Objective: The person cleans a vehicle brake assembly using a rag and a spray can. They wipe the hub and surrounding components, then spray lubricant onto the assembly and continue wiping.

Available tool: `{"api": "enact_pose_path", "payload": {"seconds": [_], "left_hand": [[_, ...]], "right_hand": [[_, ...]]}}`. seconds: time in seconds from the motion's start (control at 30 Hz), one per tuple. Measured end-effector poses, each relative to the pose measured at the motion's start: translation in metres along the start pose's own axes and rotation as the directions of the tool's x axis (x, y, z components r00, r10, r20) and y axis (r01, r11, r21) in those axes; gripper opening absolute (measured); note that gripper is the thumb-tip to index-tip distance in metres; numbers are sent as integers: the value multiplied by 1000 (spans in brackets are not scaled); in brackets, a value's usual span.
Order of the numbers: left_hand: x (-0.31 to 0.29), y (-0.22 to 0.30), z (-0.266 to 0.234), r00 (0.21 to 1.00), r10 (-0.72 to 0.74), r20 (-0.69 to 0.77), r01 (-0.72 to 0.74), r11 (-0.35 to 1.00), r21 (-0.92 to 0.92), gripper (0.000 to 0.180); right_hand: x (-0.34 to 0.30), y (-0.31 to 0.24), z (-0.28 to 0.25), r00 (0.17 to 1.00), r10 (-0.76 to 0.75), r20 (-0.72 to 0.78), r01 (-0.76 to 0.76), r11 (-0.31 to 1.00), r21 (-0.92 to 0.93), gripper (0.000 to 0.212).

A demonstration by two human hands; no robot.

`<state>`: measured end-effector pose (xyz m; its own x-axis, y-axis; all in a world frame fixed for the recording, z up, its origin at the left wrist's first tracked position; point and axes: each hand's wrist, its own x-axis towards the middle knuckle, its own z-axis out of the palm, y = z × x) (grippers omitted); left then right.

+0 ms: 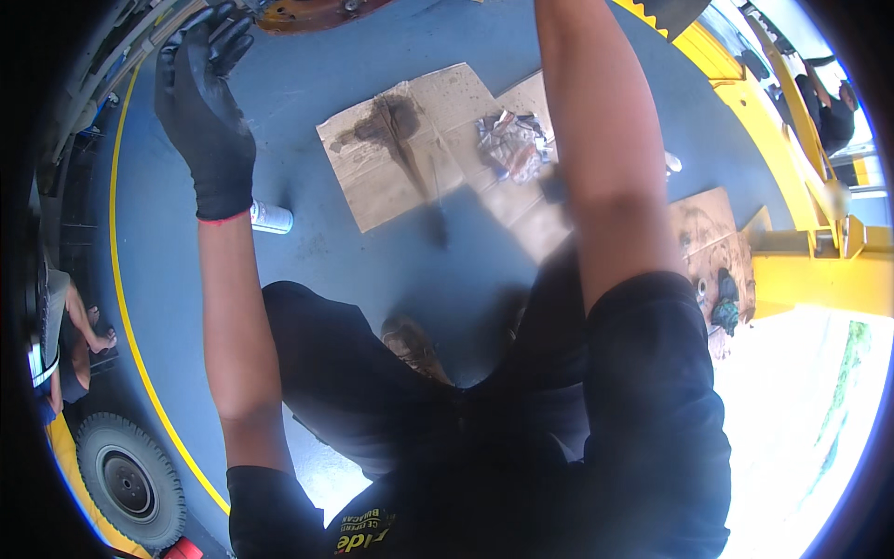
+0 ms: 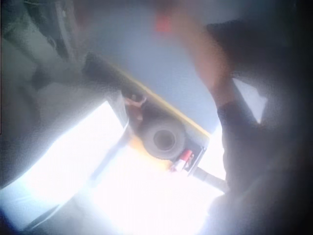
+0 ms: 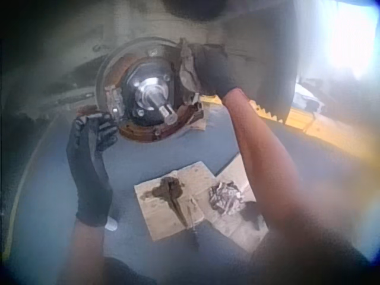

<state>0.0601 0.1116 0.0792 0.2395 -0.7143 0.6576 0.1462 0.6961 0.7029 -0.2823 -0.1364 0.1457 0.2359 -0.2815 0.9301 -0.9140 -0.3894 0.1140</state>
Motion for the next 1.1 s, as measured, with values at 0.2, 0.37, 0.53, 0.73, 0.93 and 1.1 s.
{"api": "enact_pose_path", "payload": {"seconds": [0.2, 0.37, 0.53, 0.73, 0.93, 1.1], "left_hand": [[15, -17, -25, 939, 287, 191, -337, 881, 332, 34], [25, -36, -31, 887, 381, 259, -450, 598, 663, 20], [8, -52, 16, 985, 162, 61, -172, 960, 219, 21], [15, -53, -16, 883, 390, 261, -463, 634, 619, 21], [15, -52, 5, 971, 240, 18, -227, 888, 399, 22], [12, -30, 25, 992, 6, -129, 17, 985, 173, 17]], "right_hand": [[-306, 25, -6, 434, 593, 678, -455, 794, -403, 51], [-433, -67, -7, 91, 646, 758, -111, 763, -637, 40], [-476, -208, 11, 88, 173, 981, -297, 945, -140, 38], [-494, -309, -10, -327, 119, 938, -285, 934, -218, 38], [-468, -177, 3, -308, 67, 949, -598, 762, -248, 35], [-286, 19, -14, -42, 249, 968, -931, 342, -129, 37]]}}
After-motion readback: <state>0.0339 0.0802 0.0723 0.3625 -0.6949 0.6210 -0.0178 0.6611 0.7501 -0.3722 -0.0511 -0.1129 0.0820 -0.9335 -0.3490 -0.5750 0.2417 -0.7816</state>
